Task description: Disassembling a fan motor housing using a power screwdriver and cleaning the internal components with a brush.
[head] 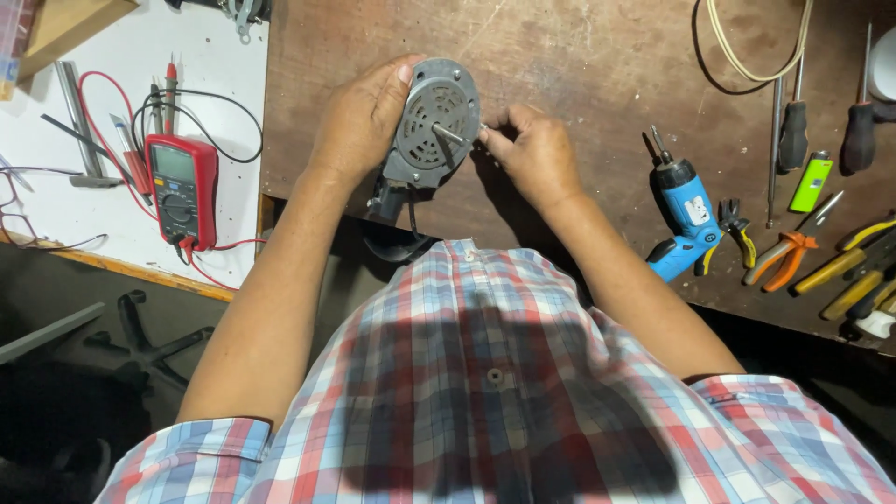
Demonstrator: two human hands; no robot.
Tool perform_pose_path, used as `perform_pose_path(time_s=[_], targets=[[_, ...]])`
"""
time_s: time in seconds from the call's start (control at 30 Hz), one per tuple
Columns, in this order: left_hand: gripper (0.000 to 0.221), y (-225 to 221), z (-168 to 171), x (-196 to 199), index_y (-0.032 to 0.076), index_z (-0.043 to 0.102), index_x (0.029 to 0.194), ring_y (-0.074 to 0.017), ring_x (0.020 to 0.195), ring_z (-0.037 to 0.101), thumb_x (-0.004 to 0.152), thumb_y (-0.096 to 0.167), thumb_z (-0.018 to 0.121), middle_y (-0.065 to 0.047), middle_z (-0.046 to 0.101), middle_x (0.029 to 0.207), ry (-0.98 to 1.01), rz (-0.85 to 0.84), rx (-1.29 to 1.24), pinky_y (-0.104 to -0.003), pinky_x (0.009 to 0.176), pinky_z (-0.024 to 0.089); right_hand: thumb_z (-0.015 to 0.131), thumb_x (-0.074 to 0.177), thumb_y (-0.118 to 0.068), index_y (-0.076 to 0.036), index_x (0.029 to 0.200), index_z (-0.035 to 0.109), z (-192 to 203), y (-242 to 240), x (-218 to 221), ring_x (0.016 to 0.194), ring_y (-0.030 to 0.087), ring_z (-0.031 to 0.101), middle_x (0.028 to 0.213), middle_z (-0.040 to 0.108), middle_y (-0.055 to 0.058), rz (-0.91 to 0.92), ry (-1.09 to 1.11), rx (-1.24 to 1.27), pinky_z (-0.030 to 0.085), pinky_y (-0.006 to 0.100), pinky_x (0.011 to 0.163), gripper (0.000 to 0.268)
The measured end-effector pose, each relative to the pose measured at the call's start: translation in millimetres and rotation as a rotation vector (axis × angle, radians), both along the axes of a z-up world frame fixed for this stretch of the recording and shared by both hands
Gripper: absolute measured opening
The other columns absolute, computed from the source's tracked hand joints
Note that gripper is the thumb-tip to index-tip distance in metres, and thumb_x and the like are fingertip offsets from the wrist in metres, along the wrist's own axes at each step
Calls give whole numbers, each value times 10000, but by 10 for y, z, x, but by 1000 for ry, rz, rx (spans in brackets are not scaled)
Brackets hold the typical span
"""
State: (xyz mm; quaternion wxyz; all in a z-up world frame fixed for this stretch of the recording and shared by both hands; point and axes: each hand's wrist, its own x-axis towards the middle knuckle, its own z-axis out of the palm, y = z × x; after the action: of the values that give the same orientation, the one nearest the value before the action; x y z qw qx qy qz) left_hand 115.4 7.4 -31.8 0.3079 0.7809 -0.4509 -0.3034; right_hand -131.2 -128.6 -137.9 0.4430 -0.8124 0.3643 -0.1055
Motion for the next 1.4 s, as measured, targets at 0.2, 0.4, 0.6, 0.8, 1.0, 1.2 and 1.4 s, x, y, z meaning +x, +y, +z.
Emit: perform_pose_path(time_s=[0.2,0.4,0.6,0.8,1.0,1.2,1.4], targets=[[712,48,23,32,165,769,1562,-334,1401,781,1230,631,346,-122,834,1507,87,24,-12,-463,1106,624,895,1047,-273,-147,1087,851,-112,231,-6,981,231,809,1086,866,43,0,-23,38,610,408,869,139],[718,39,-10,-20,143,774,1556,-369,1454,743,1234,624,349,-166,789,1563,89,34,-39,-491,1167,604,886,1073,-269,-139,1034,817,-36,243,7,883,267,765,999,820,61,45,16,-31,571,446,774,152],[738,57,-22,-44,151,770,1566,-367,1476,722,1241,627,310,-161,804,1551,21,13,-38,-507,1164,581,879,1077,-253,-138,1041,825,-51,279,17,871,278,750,979,815,67,47,16,-69,559,453,757,132],[723,73,-67,-64,131,781,1552,-391,1550,656,1250,606,326,-162,799,1565,13,16,-76,-531,1248,528,903,1084,-258,-139,955,789,-34,336,36,775,282,724,892,787,56,19,62,-181,555,480,689,209],[798,82,-52,-91,189,758,1594,-477,1643,520,1209,687,268,-110,757,1641,9,25,5,-593,1293,456,816,1171,-340,-98,954,684,-79,327,44,692,393,707,846,739,132,113,213,-312,531,569,581,351],[739,87,-91,-103,231,766,1583,-474,1656,501,1216,672,300,-82,789,1607,15,36,-10,-582,1283,473,651,1231,-402,-66,1067,649,46,295,108,790,532,727,931,777,228,157,309,-167,518,663,627,373],[735,75,-169,-131,238,774,1575,-462,1657,503,1212,675,308,-88,782,1615,8,44,-3,-572,1261,495,528,1288,-429,-67,1006,641,-205,291,106,734,470,681,847,748,215,100,249,8,465,608,667,473]])
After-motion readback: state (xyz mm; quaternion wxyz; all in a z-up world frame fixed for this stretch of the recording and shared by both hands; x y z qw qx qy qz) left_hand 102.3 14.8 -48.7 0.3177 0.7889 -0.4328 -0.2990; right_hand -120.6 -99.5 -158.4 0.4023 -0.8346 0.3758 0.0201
